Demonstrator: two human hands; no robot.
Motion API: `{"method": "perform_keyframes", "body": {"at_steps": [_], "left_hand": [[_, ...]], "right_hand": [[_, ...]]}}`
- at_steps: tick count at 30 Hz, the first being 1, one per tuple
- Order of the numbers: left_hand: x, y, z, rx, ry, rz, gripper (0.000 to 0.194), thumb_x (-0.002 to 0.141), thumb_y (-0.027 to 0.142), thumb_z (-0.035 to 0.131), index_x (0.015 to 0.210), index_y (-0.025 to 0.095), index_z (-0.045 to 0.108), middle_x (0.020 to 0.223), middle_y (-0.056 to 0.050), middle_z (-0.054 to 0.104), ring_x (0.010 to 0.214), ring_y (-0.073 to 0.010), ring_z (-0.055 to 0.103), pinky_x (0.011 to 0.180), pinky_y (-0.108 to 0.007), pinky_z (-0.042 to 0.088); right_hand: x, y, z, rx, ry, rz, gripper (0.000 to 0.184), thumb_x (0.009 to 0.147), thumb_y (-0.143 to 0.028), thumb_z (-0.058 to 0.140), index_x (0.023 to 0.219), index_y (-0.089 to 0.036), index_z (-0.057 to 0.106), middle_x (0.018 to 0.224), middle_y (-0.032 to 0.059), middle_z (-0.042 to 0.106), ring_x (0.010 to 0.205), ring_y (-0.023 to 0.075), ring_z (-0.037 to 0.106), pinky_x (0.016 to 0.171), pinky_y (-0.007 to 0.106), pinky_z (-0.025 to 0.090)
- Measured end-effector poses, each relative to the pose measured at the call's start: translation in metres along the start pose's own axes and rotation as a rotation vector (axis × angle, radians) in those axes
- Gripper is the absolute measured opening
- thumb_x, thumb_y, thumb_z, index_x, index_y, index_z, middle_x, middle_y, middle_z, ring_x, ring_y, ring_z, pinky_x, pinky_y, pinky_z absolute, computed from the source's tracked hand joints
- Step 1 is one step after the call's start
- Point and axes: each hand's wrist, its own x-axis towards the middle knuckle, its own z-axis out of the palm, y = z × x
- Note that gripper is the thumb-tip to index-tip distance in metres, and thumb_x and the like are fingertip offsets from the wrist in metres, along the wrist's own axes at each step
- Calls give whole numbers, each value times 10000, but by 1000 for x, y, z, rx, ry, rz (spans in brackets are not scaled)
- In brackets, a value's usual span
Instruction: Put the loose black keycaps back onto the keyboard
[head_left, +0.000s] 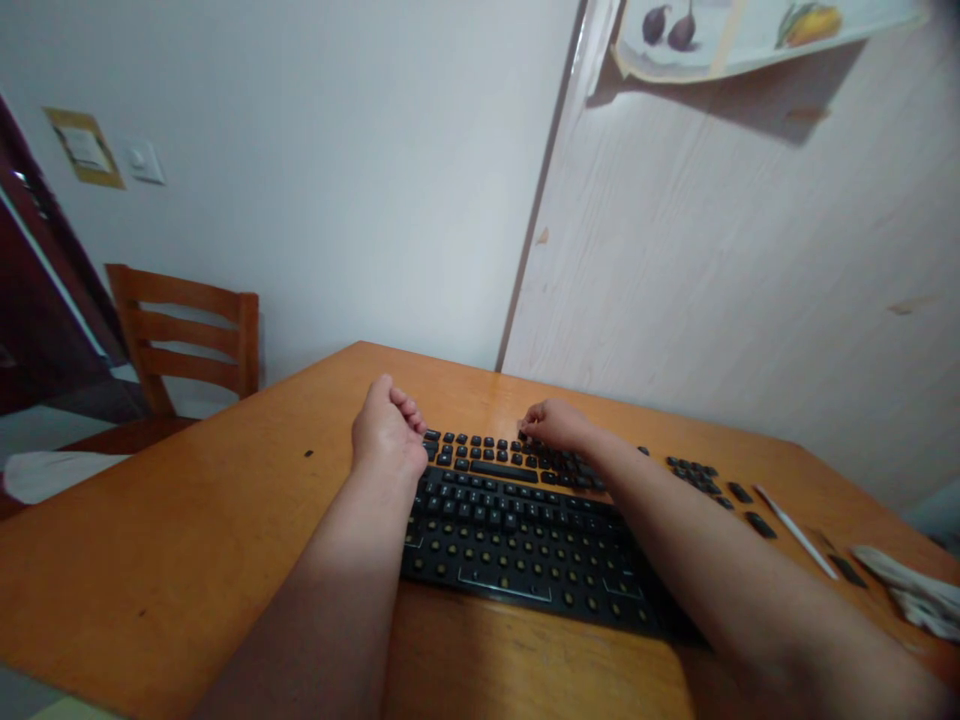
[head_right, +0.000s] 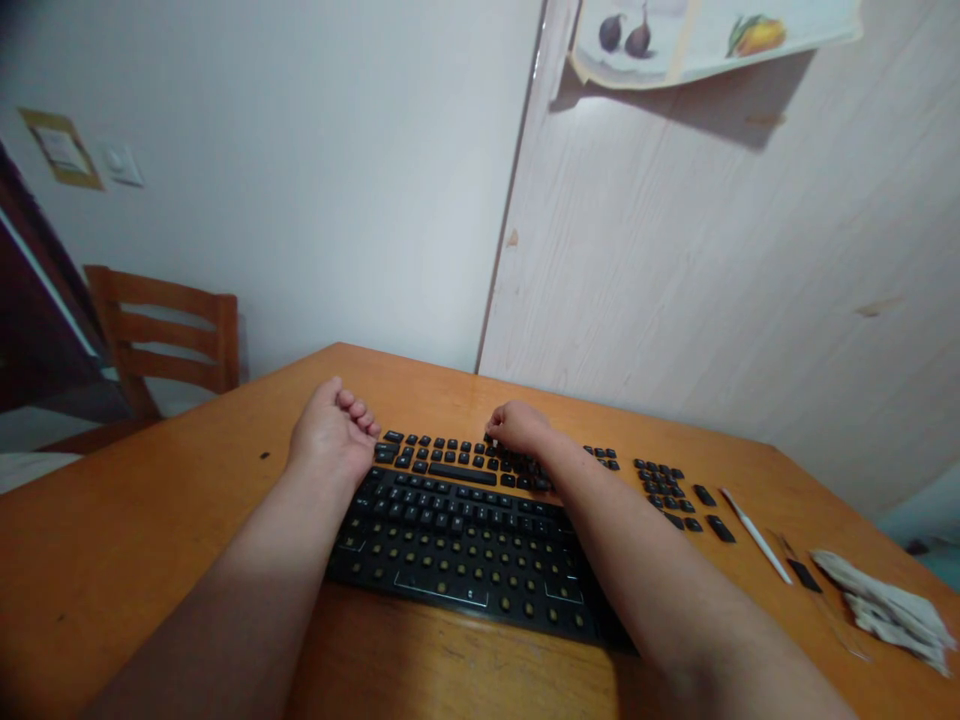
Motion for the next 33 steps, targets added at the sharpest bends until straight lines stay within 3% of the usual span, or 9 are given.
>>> {"method": "perform_keyframes", "body": {"at_steps": [6, 12, 33], "left_hand": [[1, -1, 0, -8, 2, -2, 333, 842, 375, 543, 621, 207, 358, 494, 64, 370, 407, -80, 316, 438, -235, 269], [0, 0, 0, -3, 14, -9, 323, 839, 364, 542, 622, 207, 360, 492, 64, 373, 404, -80, 319, 437, -234, 273], [-1, -1, 0, 19, 23, -3, 341, 839, 395, 549, 626, 208, 359, 502, 62, 380, 405, -82, 325, 438, -233, 278]], "right_hand": [[2, 5, 0, 46, -14, -6, 169, 853, -323, 664, 859, -199, 779, 784, 43, 755, 684, 153, 647, 590, 236, 422], [2, 7, 1, 87, -58, -8, 131, 767, -287, 742, 876, -224, 780, 798, 12, 759, 697, 141, 662, 602, 212, 441], [-2, -1, 0, 48, -5, 6, 116, 750, -259, 731, 845, -227, 789, 784, 23, 756, 700, 161, 652, 601, 239, 426]]}}
